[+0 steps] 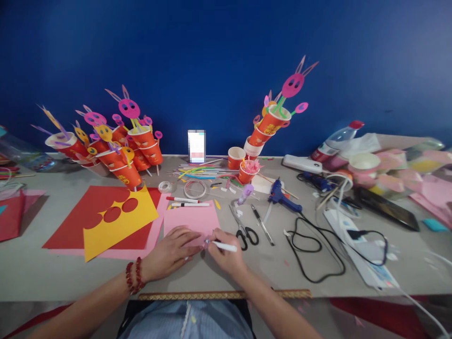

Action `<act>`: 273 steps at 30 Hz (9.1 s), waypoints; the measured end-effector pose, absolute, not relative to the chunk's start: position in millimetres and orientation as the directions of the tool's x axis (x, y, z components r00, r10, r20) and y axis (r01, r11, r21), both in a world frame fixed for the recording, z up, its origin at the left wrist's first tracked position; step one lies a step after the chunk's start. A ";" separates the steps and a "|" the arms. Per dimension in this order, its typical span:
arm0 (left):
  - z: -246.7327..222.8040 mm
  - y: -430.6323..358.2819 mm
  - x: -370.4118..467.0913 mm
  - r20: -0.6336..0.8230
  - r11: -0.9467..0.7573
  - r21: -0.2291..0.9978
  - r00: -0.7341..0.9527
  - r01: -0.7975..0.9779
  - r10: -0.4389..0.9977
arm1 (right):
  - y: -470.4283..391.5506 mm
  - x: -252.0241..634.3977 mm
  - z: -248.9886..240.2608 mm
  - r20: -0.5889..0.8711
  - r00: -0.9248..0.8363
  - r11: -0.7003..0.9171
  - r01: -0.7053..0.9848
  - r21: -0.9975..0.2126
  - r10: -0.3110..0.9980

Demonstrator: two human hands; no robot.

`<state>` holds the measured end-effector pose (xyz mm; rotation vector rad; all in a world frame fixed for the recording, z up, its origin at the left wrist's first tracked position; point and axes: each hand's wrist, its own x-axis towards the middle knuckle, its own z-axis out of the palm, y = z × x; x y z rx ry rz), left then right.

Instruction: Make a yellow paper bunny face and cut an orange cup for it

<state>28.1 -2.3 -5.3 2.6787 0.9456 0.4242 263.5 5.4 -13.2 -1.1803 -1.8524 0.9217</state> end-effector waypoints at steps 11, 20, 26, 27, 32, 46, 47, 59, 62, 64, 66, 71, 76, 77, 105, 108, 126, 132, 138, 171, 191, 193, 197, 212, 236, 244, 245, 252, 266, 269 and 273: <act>-5.5 -2.1 28.0 0.178 -0.749 0.347 0.745 0.564 0.643 | 5.5 262.5 -8.7 0.210 -0.317 0.336 0.424 -0.841 0.925; -4.5 -2.3 28.2 0.191 -0.750 0.349 0.741 0.561 0.643 | 5.1 264.0 -12.5 0.220 -0.318 0.344 0.411 -0.844 0.922; -3.4 -2.0 28.4 0.181 -0.748 0.350 0.743 0.564 0.645 | 5.2 263.7 -13.5 0.210 -0.301 0.325 0.408 -0.853 0.930; -3.3 -1.9 28.5 0.180 -0.748 0.352 0.743 0.563 0.644 | 5.2 263.5 -13.4 0.210 -0.298 0.323 0.409 -0.853 0.931; -3.2 -1.3 28.4 0.172 -0.746 0.363 0.746 0.559 0.643 | 5.7 263.2 -11.4 0.207 -0.311 0.331 0.426 -0.842 0.927; -3.2 -1.2 28.4 0.177 -0.751 0.364 0.751 0.550 0.636 | 5.9 263.3 -12.0 0.216 -0.334 0.356 0.447 -0.820 0.917; -3.5 -1.2 28.3 0.178 -0.753 0.362 0.752 0.550 0.635 | 5.7 263.5 -12.5 0.217 -0.336 0.358 0.449 -0.819 0.917; -5.7 -1.2 27.9 0.203 -0.763 0.348 0.751 0.545 0.628 | 6.3 264.0 -12.9 0.236 -0.345 0.374 0.419 -0.827 0.908; -5.7 -0.9 27.9 0.197 -0.761 0.349 0.751 0.547 0.630 | 6.2 264.2 -12.9 0.240 -0.343 0.376 0.414 -0.829 0.908; -6.0 -0.8 27.8 0.197 -0.761 0.349 0.752 0.546 0.629 | 6.0 264.3 -13.3 0.241 -0.341 0.374 0.410 -0.832 0.909; -6.4 -0.7 27.6 0.196 -0.762 0.348 0.753 0.546 0.629 | 5.7 264.4 -13.6 0.241 -0.340 0.373 0.403 -0.836 0.909; -6.7 -0.6 27.2 0.190 -0.760 0.358 0.755 0.542 0.627 | 5.5 264.2 -13.0 0.243 -0.339 0.369 0.379 -0.849 0.909; -5.9 -0.4 27.4 0.196 -0.758 0.362 0.751 0.542 0.631 | 5.7 264.7 -13.4 0.241 -0.330 0.357 0.355 -0.864 0.913; -5.6 -0.4 27.4 0.194 -0.757 0.366 0.751 0.541 0.631 | 5.6 265.0 -14.1 0.241 -0.323 0.352 0.350 -0.868 0.915; -3.9 -1.0 27.6 0.157 -0.739 0.382 0.748 0.556 0.644 | 6.5 263.2 -12.5 0.212 -0.310 0.332 0.409 -0.850 0.927; -3.5 -1.0 27.8 0.158 -0.738 0.379 0.747 0.558 0.646 | 6.9 263.2 -11.6 0.217 -0.315 0.341 0.422 -0.840 0.924; -4.4 -0.5 28.2 0.181 -0.752 0.365 0.751 0.549 0.636 | 6.6 264.8 -15.6 0.228 -0.316 0.356 0.443 -0.823 0.921; -4.1 -0.9 27.9 0.173 -0.749 0.364 0.750 0.554 0.639 | 6.9 264.1 -13.0 0.230 -0.326 0.364 0.447 -0.818 0.917; -3.6 -1.0 28.0 0.177 -0.744 0.368 0.744 0.557 0.645 | 6.5 264.8 -12.7 0.231 -0.330 0.364 0.429 -0.827 0.915; -5.6 -0.7 27.5 0.176 -0.754 0.360 0.754 0.549 0.633 | 6.4 264.3 -17.0 0.199 -0.308 0.322 0.424 -0.847 0.930; -6.7 -0.4 27.7 0.187 -0.752 0.364 0.748 0.550 0.637 | 6.6 264.0 -18.1 0.205 -0.316 0.334 0.434 -0.837 0.926; -6.6 -0.3 27.9 0.182 -0.752 0.364 0.750 0.550 0.636 | 6.5 263.9 -17.3 0.210 -0.322 0.340 0.430 -0.837 0.923; -6.9 -0.6 27.7 0.175 -0.747 0.373 0.749 0.550 0.639 | 6.4 264.0 -16.9 0.226 -0.333 0.356 0.411 -0.839 0.916; -7.3 -0.5 27.5 0.205 -0.761 0.353 0.749 0.544 0.630 | 6.5 263.7 -14.9 0.234 -0.328 0.354 0.379 -0.855 0.915; -4.2 -0.4 28.0 0.179 -0.753 0.365 0.753 0.547 0.633 | 5.3 264.2 -13.1 0.222 -0.328 0.339 0.360 -0.869 0.918; -5.6 -0.4 27.2 0.190 -0.756 0.363 0.751 0.544 0.632 | 6.1 263.6 -14.8 0.228 -0.321 0.337 0.343 -0.877 0.919; -5.7 -0.3 27.2 0.189 -0.756 0.365 0.752 0.543 0.632 | 6.2 263.5 -14.8 0.228 -0.321 0.336 0.341 -0.878 0.919; -4.5 -0.2 27.3 0.191 -0.759 0.363 0.754 0.541 0.628 | 5.2 263.6 -12.9 0.219 -0.309 0.315 0.307 -0.898 0.926; 8.0 8.5 33.7 0.133 -0.760 0.338 0.772 0.555 0.622 | 12.7 270.3 2.0 0.091 -0.222 0.159 0.312 -0.937 0.971; 12.5 20.5 39.8 0.114 -0.757 0.355 0.778 0.549 0.617 | 12.1 271.8 -0.5 0.134 -0.223 0.201 0.311 -0.929 0.966; 8.6 36.7 46.7 0.125 -0.775 0.365 0.798 0.516 0.590 | 8.1 270.9 -7.5 0.171 -0.202 0.229 0.310 -0.923 0.964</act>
